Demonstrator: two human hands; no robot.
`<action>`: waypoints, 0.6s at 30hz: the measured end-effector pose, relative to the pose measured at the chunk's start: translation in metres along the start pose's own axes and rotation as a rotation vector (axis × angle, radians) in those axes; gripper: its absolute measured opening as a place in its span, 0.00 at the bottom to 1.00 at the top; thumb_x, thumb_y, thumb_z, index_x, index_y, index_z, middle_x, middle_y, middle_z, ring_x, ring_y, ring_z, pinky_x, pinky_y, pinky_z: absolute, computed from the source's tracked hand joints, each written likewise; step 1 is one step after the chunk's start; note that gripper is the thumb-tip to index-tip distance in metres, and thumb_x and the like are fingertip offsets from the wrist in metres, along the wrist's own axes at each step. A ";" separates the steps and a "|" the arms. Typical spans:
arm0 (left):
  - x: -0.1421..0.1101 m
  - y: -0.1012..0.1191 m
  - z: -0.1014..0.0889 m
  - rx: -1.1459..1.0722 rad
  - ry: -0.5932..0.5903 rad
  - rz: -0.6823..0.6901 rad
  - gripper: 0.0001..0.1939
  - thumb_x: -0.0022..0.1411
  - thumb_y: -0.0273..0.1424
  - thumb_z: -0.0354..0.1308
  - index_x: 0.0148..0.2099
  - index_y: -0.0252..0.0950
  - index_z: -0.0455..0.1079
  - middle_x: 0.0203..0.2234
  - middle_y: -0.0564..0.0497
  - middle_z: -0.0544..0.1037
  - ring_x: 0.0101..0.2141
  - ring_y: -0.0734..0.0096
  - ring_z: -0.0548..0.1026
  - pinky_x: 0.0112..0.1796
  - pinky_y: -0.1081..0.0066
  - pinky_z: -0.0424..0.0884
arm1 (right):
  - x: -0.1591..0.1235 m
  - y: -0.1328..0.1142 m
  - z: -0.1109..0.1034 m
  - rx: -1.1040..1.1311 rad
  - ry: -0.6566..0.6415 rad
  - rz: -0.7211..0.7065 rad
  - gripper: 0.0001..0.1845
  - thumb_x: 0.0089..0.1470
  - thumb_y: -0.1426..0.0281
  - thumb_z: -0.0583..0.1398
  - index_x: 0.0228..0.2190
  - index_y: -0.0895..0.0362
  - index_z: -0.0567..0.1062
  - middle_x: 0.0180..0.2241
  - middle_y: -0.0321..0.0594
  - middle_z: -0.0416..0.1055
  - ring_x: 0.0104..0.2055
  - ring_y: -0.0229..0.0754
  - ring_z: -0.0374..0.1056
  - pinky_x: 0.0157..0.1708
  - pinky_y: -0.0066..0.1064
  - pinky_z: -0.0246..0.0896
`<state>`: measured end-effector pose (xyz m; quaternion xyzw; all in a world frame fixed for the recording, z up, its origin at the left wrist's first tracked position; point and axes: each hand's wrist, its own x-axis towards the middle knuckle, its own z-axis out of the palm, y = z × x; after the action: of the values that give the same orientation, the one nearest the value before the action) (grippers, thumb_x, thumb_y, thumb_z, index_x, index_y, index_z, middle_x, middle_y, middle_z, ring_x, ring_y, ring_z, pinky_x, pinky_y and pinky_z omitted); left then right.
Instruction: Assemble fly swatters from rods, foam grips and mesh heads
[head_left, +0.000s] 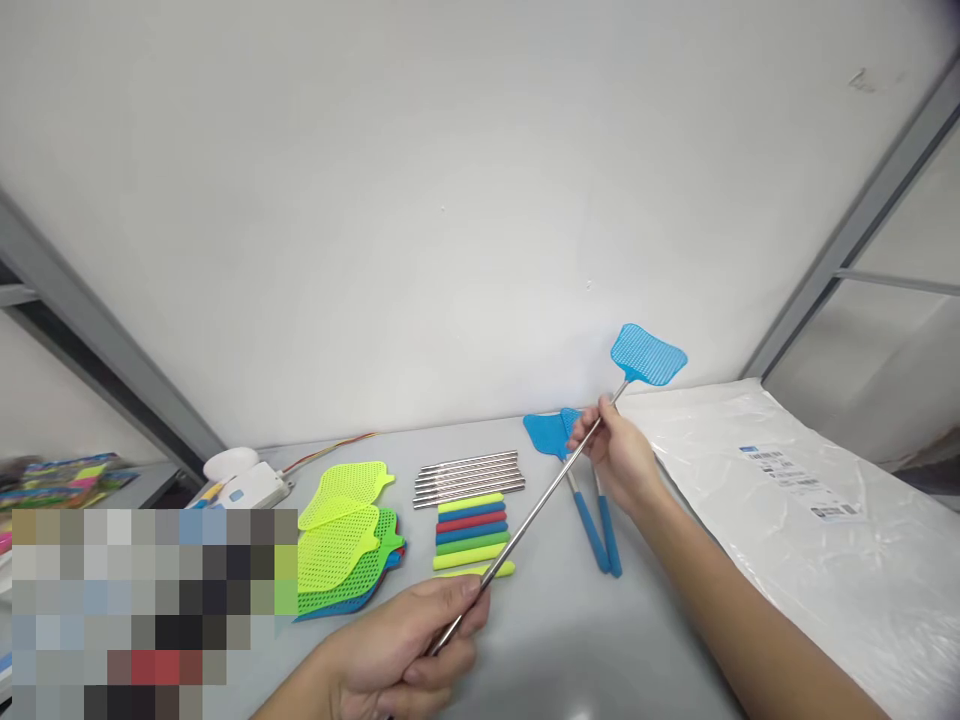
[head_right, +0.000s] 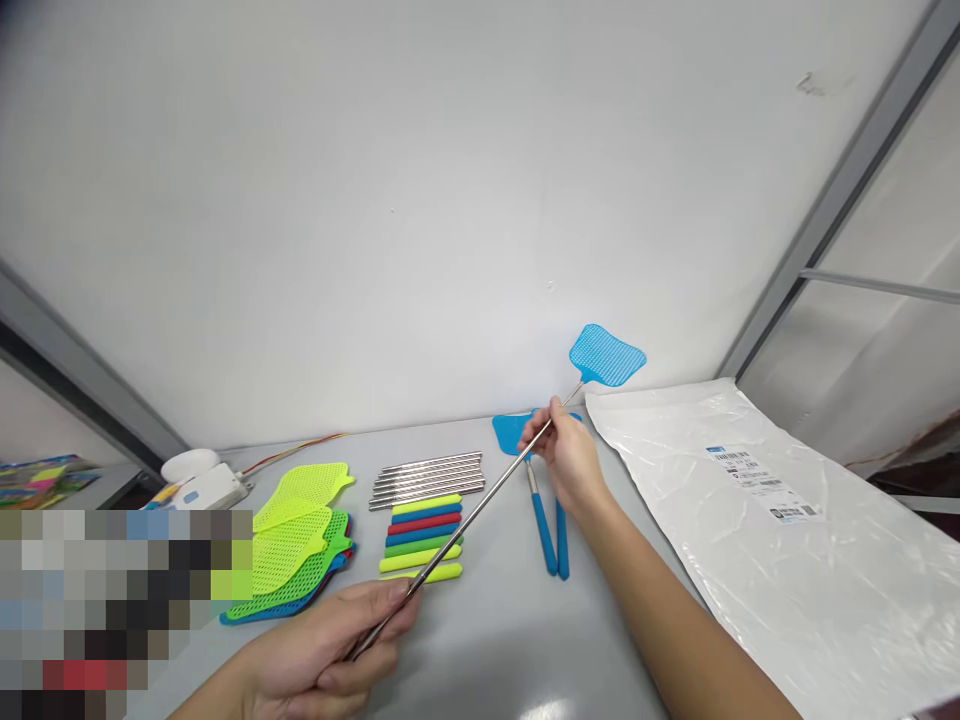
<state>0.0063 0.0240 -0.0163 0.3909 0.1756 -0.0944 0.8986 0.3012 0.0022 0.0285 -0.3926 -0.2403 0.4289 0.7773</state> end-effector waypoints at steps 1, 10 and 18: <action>0.002 -0.001 0.001 -0.006 -0.004 -0.006 0.22 0.61 0.55 0.52 0.37 0.42 0.58 0.12 0.64 0.58 0.07 0.83 0.46 0.07 0.79 0.61 | 0.003 -0.005 -0.005 0.006 0.029 -0.029 0.17 0.55 0.59 0.62 0.22 0.57 0.71 0.20 0.36 0.68 0.23 0.39 0.66 0.27 0.32 0.65; 0.007 -0.005 0.003 0.018 -0.090 -0.039 0.22 0.61 0.56 0.52 0.35 0.42 0.56 0.12 0.64 0.58 0.07 0.82 0.47 0.07 0.76 0.63 | 0.024 -0.030 -0.035 0.028 0.135 -0.082 0.19 0.56 0.53 0.59 0.24 0.55 0.70 0.21 0.34 0.69 0.22 0.36 0.66 0.28 0.31 0.65; -0.002 0.004 0.005 -0.036 -0.075 0.040 0.21 0.63 0.53 0.51 0.34 0.41 0.56 0.11 0.64 0.58 0.07 0.83 0.47 0.08 0.80 0.61 | -0.041 0.031 0.031 -0.175 -0.114 0.052 0.24 0.55 0.47 0.57 0.24 0.55 0.72 0.21 0.36 0.69 0.22 0.39 0.64 0.25 0.32 0.61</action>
<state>0.0065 0.0228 -0.0096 0.3745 0.1353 -0.0877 0.9131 0.2433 -0.0107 0.0197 -0.4399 -0.3104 0.4479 0.7138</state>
